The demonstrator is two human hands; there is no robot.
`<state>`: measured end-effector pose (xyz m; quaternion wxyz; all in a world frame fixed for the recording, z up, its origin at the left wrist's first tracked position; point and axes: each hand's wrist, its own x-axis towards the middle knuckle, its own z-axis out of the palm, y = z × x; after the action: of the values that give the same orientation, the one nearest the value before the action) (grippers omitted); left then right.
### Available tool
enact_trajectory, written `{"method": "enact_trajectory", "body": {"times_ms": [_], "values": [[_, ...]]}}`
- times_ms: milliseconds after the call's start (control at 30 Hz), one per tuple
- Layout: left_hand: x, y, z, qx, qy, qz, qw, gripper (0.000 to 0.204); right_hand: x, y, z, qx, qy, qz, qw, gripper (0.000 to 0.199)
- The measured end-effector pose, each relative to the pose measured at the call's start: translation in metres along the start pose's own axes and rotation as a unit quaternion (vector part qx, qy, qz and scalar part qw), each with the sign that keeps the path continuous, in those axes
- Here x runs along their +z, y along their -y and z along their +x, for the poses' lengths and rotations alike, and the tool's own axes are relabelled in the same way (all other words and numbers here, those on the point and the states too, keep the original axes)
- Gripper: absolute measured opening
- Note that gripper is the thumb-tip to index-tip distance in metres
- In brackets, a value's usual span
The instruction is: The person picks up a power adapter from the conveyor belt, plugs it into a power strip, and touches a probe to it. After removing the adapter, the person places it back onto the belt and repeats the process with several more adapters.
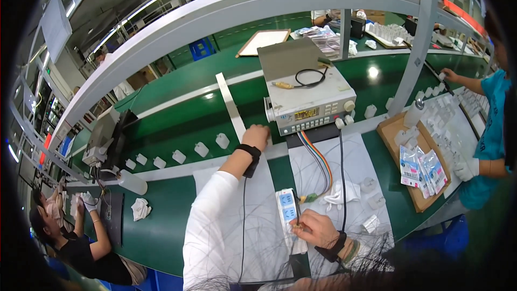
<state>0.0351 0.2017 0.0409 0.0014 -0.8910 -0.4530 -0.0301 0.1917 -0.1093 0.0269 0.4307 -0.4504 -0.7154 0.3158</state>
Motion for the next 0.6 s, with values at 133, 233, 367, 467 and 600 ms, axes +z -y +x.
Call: {"method": "enact_trajectory", "body": {"times_ms": [133,233,367,467,600], "values": [[0.002,-0.003,0.01,-0.013,0.013,0.062,0.998,0.014,-0.003,-0.004,-0.002,-0.013,0.004,-0.009,1.0,0.022],[-0.009,0.009,0.012,0.032,0.015,0.143,0.989,0.015,-0.008,-0.005,-0.006,-0.006,0.007,-0.031,0.999,0.023],[0.032,0.076,0.006,-0.068,0.145,0.435,0.886,0.022,-0.002,-0.001,-0.004,-0.035,-0.013,0.003,0.999,0.024],[0.052,0.117,-0.01,-0.047,0.168,0.443,0.879,0.022,0.001,-0.002,-0.003,-0.042,-0.005,-0.018,0.999,0.022],[0.012,0.107,-0.033,0.006,0.033,0.451,0.892,0.02,0.001,-0.004,-0.001,-0.025,0.001,-0.005,1.0,0.022]]}}
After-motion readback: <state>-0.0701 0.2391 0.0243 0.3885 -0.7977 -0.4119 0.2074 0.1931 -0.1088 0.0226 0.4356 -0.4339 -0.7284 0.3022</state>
